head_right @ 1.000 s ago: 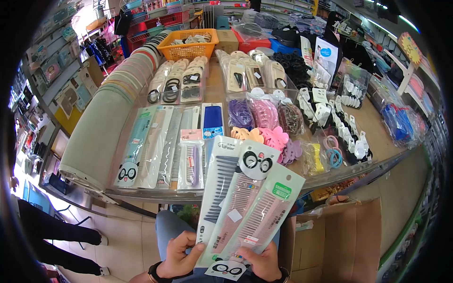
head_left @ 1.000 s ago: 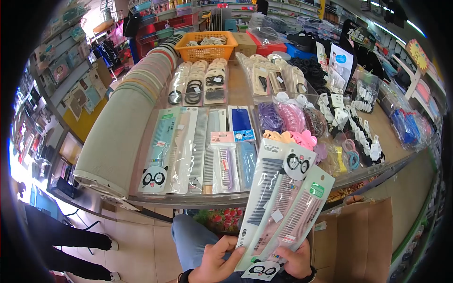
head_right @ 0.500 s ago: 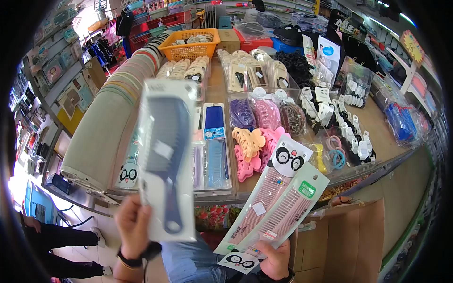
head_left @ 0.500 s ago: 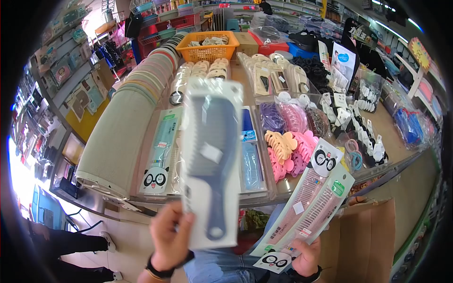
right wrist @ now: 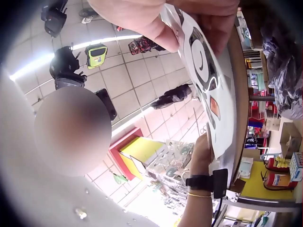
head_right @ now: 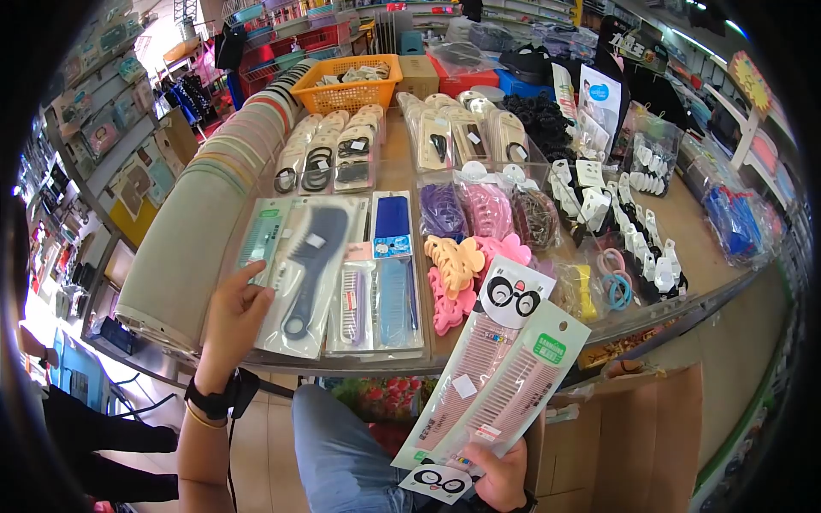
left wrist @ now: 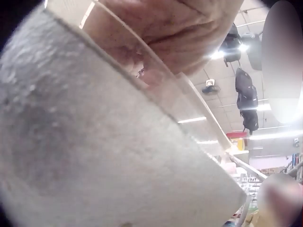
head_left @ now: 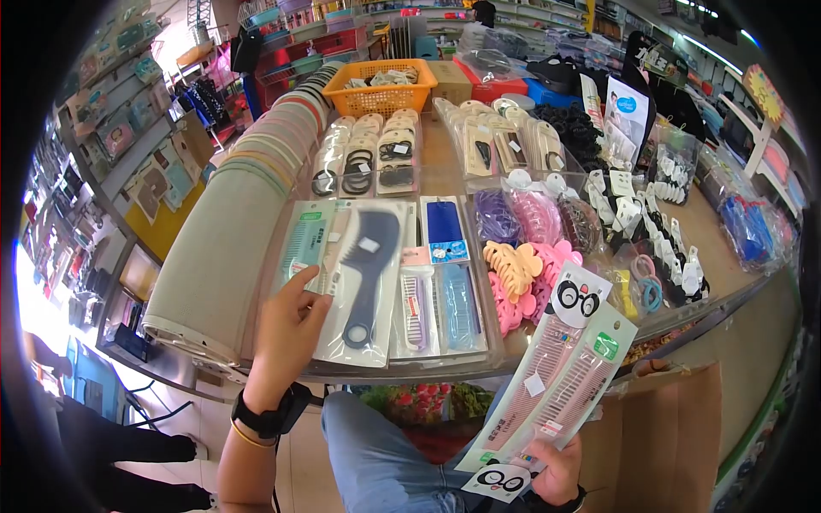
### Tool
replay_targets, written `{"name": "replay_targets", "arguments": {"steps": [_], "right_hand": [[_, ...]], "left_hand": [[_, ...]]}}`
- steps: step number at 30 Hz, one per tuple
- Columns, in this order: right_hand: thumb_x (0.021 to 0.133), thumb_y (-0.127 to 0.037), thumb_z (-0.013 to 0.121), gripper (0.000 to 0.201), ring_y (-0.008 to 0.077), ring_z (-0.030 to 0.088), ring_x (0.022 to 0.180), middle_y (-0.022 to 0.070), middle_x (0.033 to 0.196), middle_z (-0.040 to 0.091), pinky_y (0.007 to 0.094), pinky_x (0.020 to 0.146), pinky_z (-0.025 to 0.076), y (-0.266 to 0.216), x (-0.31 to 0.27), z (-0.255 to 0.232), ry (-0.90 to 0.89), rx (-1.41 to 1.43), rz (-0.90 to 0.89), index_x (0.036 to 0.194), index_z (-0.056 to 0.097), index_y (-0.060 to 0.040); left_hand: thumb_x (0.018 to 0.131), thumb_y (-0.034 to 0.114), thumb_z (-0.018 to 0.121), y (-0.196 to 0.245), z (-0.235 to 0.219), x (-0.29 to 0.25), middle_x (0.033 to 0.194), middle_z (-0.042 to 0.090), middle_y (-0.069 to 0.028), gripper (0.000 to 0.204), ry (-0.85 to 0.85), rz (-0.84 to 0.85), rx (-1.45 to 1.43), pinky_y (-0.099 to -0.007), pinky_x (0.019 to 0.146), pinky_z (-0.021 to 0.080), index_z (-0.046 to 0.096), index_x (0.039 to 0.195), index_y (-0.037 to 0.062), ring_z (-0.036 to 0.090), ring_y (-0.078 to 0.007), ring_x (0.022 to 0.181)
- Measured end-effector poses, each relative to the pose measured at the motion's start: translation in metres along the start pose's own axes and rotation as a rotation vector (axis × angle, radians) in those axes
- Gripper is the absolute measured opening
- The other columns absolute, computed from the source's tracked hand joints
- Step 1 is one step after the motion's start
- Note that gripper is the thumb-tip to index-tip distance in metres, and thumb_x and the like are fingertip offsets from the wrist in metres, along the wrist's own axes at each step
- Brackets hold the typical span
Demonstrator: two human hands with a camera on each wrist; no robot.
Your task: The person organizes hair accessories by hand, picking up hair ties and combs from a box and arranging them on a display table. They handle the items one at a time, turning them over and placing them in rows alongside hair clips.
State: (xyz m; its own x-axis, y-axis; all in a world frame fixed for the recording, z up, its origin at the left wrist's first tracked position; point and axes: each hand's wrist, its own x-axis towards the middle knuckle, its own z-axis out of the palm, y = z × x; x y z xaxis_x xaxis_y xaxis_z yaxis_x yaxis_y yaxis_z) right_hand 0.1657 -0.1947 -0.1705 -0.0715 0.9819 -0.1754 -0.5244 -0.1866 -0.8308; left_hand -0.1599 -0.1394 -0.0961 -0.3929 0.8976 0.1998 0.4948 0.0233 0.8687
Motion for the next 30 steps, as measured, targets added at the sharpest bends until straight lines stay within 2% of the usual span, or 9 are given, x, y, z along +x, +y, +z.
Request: {"name": "replay_targets", "arguments": {"steps": [2, 5, 7, 8, 10, 13, 19, 26, 30], "right_hand": [[0.068, 0.001, 0.054, 0.042, 0.0222, 0.060, 0.087, 0.0141, 0.101, 0.059, 0.0331, 0.078, 0.047, 0.000, 0.000, 0.000, 0.007, 0.017, -0.012, 0.109, 0.048, 0.0062], [0.068, 0.002, 0.055, 0.042, 0.0224, 0.060, 0.087, 0.0141, 0.101, 0.059, 0.0334, 0.077, 0.048, 0.001, 0.001, 0.002, 0.012, 0.051, -0.010, 0.110, 0.048, 0.0060], [0.069, 0.002, 0.055, 0.042, 0.0226, 0.060, 0.087, 0.0142, 0.101, 0.059, 0.0337, 0.078, 0.048, 0.002, 0.000, 0.001, 0.019, 0.043, -0.010, 0.110, 0.047, 0.0057], [0.069, 0.002, 0.055, 0.042, 0.0228, 0.060, 0.087, 0.0142, 0.101, 0.059, 0.0340, 0.078, 0.048, 0.003, 0.000, 0.001, 0.024, 0.033, -0.010, 0.110, 0.047, 0.0055], [0.069, 0.002, 0.056, 0.042, 0.0232, 0.060, 0.088, 0.0142, 0.102, 0.059, 0.0345, 0.078, 0.048, 0.002, 0.000, 0.002, 0.015, 0.040, 0.005, 0.111, 0.046, 0.0050], [0.070, 0.003, 0.056, 0.042, 0.0239, 0.060, 0.089, 0.0143, 0.103, 0.058, 0.0358, 0.080, 0.048, 0.004, 0.000, 0.000, 0.010, 0.055, 0.026, 0.111, 0.046, 0.0041], [0.070, 0.004, 0.056, 0.044, 0.0248, 0.059, 0.091, 0.0145, 0.104, 0.057, 0.0372, 0.081, 0.048, 0.005, -0.001, 0.003, 0.014, 0.073, 0.059, 0.113, 0.044, 0.0035], [0.068, 0.005, 0.055, 0.046, 0.0241, 0.059, 0.090, 0.0146, 0.103, 0.058, 0.0361, 0.080, 0.048, 0.002, -0.004, 0.005, 0.013, 0.031, 0.031, 0.113, 0.044, 0.0035], [0.067, 0.005, 0.056, 0.047, 0.0234, 0.060, 0.089, 0.0142, 0.103, 0.058, 0.0349, 0.078, 0.048, 0.003, -0.006, -0.002, -0.009, 0.030, 0.080, 0.113, 0.045, 0.0035]], "left_hand": [[0.081, 0.005, 0.056, 0.005, 0.001, -0.001, 0.084, 0.063, -0.0114, 0.030, -0.009, 0.026, 0.123, -0.0220, 0.053, 0.042, 0.052, 0.110, -0.0037, 0.056, -0.0090, 0.063], [0.077, 0.005, 0.059, 0.024, -0.001, -0.007, 0.106, 0.057, -0.0155, 0.037, 0.015, 0.081, 0.303, -0.0279, 0.066, 0.045, 0.052, 0.114, 0.0010, 0.059, -0.0197, 0.082], [0.074, 0.003, 0.059, 0.026, -0.004, -0.010, 0.121, 0.048, -0.0151, 0.045, 0.001, 0.513, 0.568, -0.0351, 0.088, 0.040, 0.051, 0.118, 0.0052, 0.048, -0.0294, 0.109], [0.074, 0.003, 0.059, 0.030, -0.006, -0.012, 0.121, 0.048, -0.0151, 0.045, 0.000, 0.511, 0.569, -0.0351, 0.088, 0.040, 0.051, 0.118, 0.0052, 0.048, -0.0294, 0.109], [0.081, 0.018, 0.057, 0.039, -0.008, -0.018, 0.127, 0.044, -0.0178, 0.041, -0.337, 0.586, 0.664, -0.0409, 0.098, 0.031, 0.049, 0.119, 0.0061, 0.039, -0.0352, 0.119], [0.084, 0.029, 0.053, 0.035, -0.003, -0.025, 0.130, 0.041, -0.0180, 0.044, -0.437, 0.532, 0.640, -0.0410, 0.098, 0.032, 0.048, 0.121, 0.0069, 0.039, -0.0349, 0.120], [0.084, 0.038, 0.052, 0.028, 0.010, -0.027, 0.130, 0.041, -0.0189, 0.050, -0.389, 0.511, 0.708, -0.0418, 0.097, 0.033, 0.047, 0.123, 0.0059, 0.040, -0.0361, 0.118], [0.083, 0.042, 0.053, 0.033, 0.012, -0.030, 0.127, 0.043, -0.0215, 0.052, -0.395, 0.571, 0.778, -0.0428, 0.096, 0.033, 0.050, 0.118, 0.0035, 0.042, -0.0379, 0.115], [0.078, 0.032, 0.060, 0.034, 0.018, -0.038, 0.120, 0.048, -0.0198, 0.047, -0.266, 0.594, 0.651, -0.0427, 0.092, 0.036, 0.052, 0.112, 0.0003, 0.045, -0.0362, 0.111]]}}
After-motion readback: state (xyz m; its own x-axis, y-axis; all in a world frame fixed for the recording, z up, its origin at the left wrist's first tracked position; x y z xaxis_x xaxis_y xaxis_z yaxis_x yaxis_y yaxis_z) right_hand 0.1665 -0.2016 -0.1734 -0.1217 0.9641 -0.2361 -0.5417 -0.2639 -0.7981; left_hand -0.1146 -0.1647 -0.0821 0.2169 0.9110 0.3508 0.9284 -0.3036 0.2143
